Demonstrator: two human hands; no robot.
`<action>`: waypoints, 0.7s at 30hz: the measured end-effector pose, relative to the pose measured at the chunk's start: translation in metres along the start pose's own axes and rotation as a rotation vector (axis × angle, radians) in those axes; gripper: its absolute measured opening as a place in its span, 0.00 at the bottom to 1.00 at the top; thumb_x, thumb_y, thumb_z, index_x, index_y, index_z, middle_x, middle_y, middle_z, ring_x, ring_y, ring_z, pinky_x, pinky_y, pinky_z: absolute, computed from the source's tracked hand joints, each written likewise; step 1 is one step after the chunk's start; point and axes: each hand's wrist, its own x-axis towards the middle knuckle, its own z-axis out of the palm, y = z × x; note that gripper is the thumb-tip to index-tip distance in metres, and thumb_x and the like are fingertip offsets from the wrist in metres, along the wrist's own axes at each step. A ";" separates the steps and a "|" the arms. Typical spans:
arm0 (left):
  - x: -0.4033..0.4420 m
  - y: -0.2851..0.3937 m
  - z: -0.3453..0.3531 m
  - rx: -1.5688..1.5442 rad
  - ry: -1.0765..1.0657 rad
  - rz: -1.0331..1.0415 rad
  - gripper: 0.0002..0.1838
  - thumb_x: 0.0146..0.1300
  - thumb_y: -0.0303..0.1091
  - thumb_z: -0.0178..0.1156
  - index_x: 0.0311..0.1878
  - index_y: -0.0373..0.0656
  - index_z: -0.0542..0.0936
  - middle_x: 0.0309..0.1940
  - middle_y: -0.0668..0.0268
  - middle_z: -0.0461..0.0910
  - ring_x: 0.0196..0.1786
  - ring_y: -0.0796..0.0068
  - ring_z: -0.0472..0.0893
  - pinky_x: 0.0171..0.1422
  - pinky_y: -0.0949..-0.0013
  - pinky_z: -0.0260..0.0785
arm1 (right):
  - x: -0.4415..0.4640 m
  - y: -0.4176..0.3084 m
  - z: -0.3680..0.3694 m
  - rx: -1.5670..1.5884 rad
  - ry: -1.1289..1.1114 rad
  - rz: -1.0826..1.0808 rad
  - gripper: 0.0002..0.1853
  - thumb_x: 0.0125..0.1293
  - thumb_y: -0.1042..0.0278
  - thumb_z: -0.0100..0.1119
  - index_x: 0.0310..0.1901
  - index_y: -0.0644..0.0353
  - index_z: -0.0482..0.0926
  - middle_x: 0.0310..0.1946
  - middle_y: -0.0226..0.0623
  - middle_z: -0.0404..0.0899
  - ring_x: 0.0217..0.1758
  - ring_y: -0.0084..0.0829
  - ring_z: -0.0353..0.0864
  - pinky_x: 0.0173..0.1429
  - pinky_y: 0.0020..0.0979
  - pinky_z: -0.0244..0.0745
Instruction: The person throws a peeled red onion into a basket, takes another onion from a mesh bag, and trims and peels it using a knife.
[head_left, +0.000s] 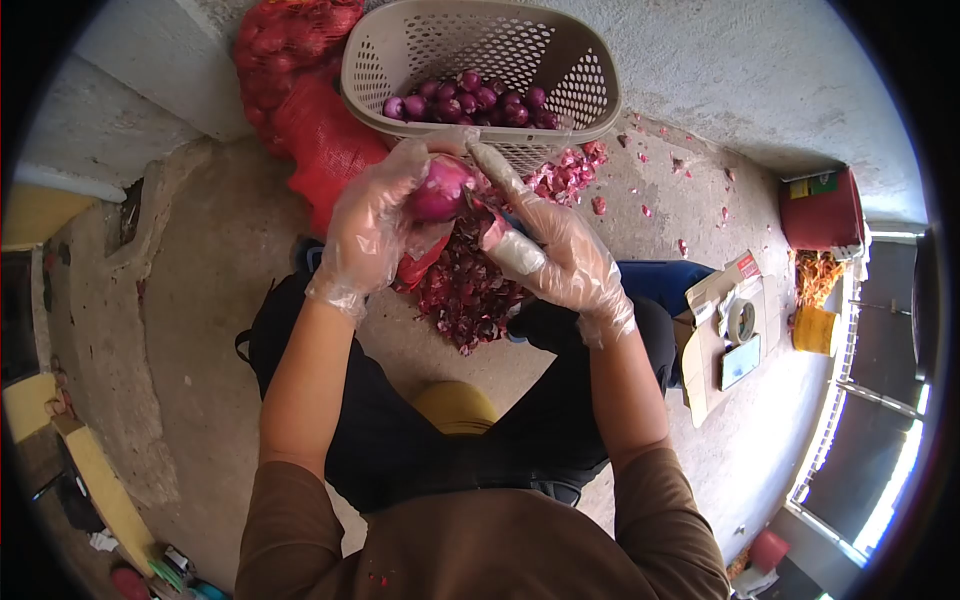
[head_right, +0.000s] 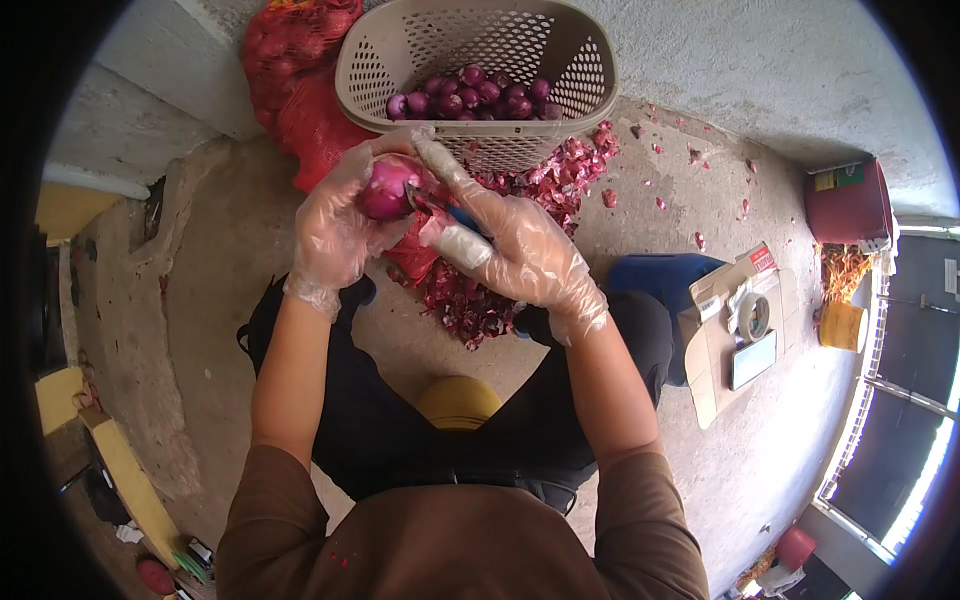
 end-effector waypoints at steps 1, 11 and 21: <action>0.000 0.001 0.001 0.068 -0.010 0.017 0.25 0.74 0.47 0.49 0.65 0.39 0.73 0.49 0.68 0.80 0.50 0.81 0.79 0.48 0.75 0.76 | 0.000 0.000 0.000 -0.071 0.015 -0.035 0.38 0.73 0.51 0.57 0.78 0.51 0.54 0.53 0.56 0.81 0.52 0.56 0.82 0.55 0.43 0.77; 0.003 -0.006 -0.004 0.161 -0.020 0.086 0.36 0.73 0.61 0.50 0.67 0.35 0.70 0.63 0.57 0.75 0.55 0.75 0.81 0.43 0.78 0.78 | -0.001 -0.001 0.000 -0.146 -0.028 -0.088 0.39 0.71 0.53 0.59 0.78 0.45 0.53 0.41 0.57 0.82 0.38 0.58 0.81 0.41 0.49 0.75; 0.001 -0.005 0.001 0.174 0.043 0.069 0.36 0.74 0.62 0.47 0.65 0.35 0.71 0.63 0.58 0.75 0.53 0.76 0.81 0.45 0.77 0.80 | 0.000 0.005 0.005 -0.177 -0.016 -0.134 0.35 0.72 0.54 0.57 0.77 0.44 0.57 0.43 0.56 0.82 0.37 0.57 0.82 0.42 0.48 0.77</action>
